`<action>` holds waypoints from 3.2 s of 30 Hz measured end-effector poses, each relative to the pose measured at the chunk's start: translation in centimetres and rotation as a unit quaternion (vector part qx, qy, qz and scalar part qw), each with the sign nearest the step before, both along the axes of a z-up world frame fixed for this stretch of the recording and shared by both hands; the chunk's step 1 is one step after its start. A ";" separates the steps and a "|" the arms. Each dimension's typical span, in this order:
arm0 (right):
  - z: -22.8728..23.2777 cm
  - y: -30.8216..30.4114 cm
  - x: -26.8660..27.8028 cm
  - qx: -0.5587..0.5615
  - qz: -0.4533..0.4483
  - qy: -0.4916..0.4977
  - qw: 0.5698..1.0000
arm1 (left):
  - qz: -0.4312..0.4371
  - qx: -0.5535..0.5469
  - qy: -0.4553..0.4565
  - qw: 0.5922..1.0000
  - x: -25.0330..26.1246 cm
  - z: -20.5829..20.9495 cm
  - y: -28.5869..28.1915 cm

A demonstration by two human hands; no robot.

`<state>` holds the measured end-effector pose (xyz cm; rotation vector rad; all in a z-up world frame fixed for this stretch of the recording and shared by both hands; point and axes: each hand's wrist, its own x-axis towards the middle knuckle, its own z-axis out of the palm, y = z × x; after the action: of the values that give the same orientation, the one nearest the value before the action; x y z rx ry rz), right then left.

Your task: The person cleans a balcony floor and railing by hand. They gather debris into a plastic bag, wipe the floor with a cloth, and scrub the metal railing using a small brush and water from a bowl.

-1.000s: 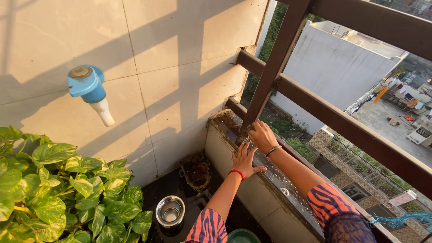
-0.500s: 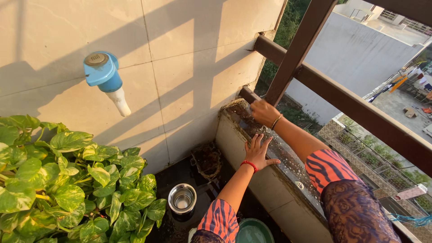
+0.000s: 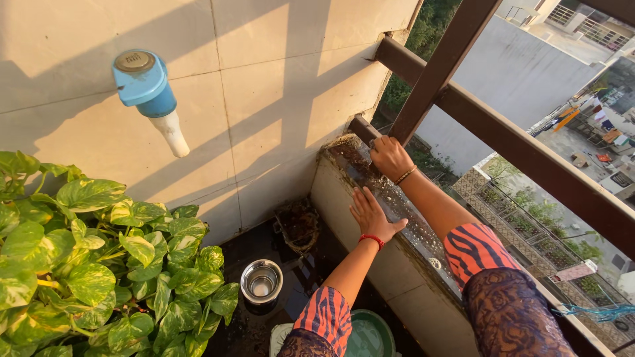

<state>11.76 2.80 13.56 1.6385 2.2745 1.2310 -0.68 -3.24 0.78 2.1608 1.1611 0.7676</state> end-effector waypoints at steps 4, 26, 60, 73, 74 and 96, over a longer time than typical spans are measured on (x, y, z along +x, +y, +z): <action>-1.3 -1.0 -1.3 -0.066 0.000 -0.022 0.998 | 0.023 -0.201 -0.002 0.979 -0.4 1.5 0.7; -6.9 2.8 -1.6 -0.066 -0.107 0.037 0.991 | -0.016 -0.222 0.034 0.974 0.2 0.5 1.6; 13.1 0.3 2.1 0.198 -0.087 -0.013 0.976 | -0.012 -0.211 -0.003 0.977 0.3 0.2 1.3; 4.3 -1.9 1.6 0.110 -0.101 -0.014 0.989 | -0.017 -0.221 0.001 0.975 -0.1 -0.6 1.0; 6.0 -1.6 3.2 0.172 -0.067 0.017 0.983 | -0.020 -0.219 -0.005 0.976 0.3 -0.7 1.3; 2.1 -4.0 -3.6 0.147 -0.035 0.382 0.912 | -0.015 -0.231 0.011 0.973 0.8 -1.0 1.6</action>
<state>8.20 -1.25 15.70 2.6754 2.4395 1.0717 0.13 -1.67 -0.19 1.7957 1.1790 0.4076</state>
